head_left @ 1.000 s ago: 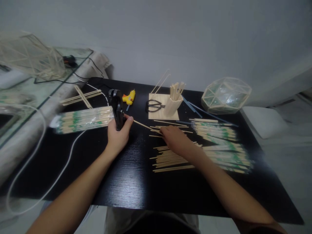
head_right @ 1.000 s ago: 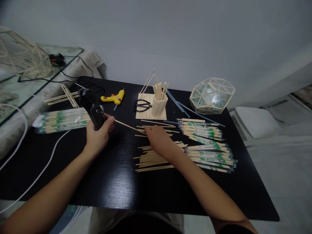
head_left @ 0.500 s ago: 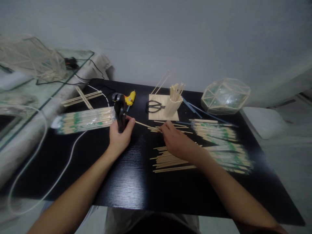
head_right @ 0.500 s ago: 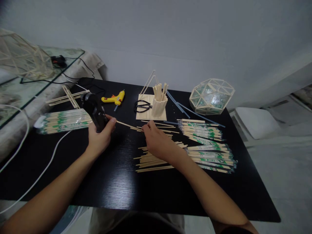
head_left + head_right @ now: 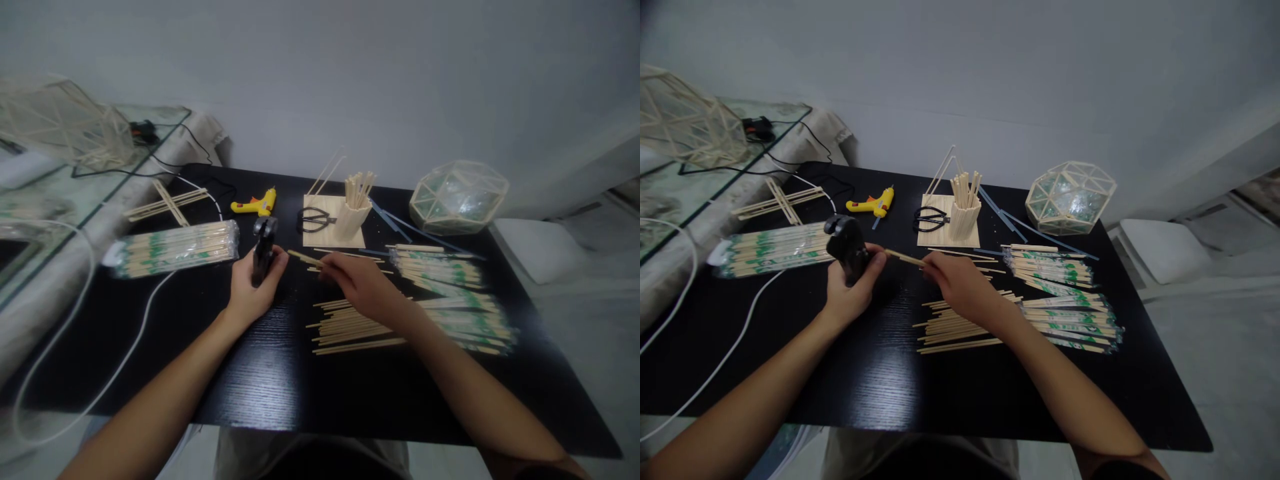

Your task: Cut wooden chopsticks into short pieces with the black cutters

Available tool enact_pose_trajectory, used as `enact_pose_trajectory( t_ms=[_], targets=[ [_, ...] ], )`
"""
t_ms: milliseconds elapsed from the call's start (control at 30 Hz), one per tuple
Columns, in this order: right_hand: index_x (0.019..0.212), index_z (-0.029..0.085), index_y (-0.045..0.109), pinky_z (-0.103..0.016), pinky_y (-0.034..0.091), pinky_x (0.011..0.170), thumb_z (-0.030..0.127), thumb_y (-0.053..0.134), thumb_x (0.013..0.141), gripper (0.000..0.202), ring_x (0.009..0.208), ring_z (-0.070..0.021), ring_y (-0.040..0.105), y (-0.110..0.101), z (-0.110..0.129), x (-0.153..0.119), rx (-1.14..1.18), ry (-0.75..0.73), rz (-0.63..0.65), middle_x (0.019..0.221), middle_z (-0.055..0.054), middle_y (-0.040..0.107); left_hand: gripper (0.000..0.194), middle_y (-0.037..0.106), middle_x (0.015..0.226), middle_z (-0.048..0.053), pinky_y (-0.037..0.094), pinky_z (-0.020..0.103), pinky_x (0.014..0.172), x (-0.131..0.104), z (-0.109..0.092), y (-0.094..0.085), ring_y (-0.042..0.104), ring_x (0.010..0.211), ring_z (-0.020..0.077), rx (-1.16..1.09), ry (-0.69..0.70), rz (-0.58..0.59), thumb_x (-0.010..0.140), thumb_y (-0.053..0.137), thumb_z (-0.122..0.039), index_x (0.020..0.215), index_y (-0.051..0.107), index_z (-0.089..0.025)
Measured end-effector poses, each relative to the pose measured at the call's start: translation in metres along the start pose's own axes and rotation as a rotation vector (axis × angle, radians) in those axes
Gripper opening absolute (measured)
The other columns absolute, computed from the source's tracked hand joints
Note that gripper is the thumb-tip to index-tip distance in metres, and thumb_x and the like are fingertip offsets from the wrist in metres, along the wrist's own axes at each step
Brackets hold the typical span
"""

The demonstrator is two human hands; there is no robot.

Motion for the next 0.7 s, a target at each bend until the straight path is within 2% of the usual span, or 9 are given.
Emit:
enact_pose_trajectory(
  t_ms=[133,233,433,700],
  targets=[
    [0.104,0.021,0.066,-0.033,0.060,0.087,0.028,0.053,0.107,0.015,0.094,-0.0182,0.078,-0.024,0.000,-0.002,0.325,0.004,-0.240,0.103,-0.005,0.080,0.023,0.058,0.068,-0.002,0.041,0.024,0.058,0.001,0.003,-0.002,0.051,0.061,0.0113,-0.052,-0.061,-0.038,0.092,0.068,-0.041,0.086,0.069,-0.018],
    [0.104,0.022,0.065,-0.038,0.064,0.091,0.032,0.061,0.103,0.011,0.097,-0.0200,0.079,-0.030,-0.005,-0.001,0.530,-0.001,-0.346,0.106,-0.005,0.080,0.024,0.057,0.068,-0.001,0.041,0.025,0.058,0.000,0.005,-0.001,0.050,0.061,0.0116,-0.067,-0.087,-0.043,0.091,0.069,-0.042,0.085,0.069,-0.018],
    [0.099,0.021,0.069,-0.041,0.064,0.098,0.029,0.074,0.093,0.011,0.101,-0.0218,0.079,-0.014,-0.017,0.003,0.635,0.048,-0.316,0.099,-0.004,0.081,0.023,0.057,0.068,-0.002,0.042,0.024,0.059,-0.001,0.005,0.000,0.050,0.061,0.0111,-0.029,-0.086,-0.026,0.090,0.070,-0.040,0.084,0.069,-0.018],
    [0.101,0.021,0.071,-0.042,0.063,0.101,0.030,0.075,0.092,0.013,0.102,-0.0208,0.079,-0.002,-0.021,0.003,0.628,0.040,-0.288,0.103,-0.005,0.081,0.020,0.056,0.066,-0.003,0.041,0.024,0.059,-0.001,0.003,0.001,0.049,0.060,0.0104,-0.003,-0.048,-0.011,0.091,0.069,-0.037,0.084,0.069,-0.018]
  ],
)
Point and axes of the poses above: each hand's wrist, its own x-axis towards the middle knuckle, its own y-axis out of the palm, z = x × y, the point moved 5 cm from there along x, towards the middle knuckle
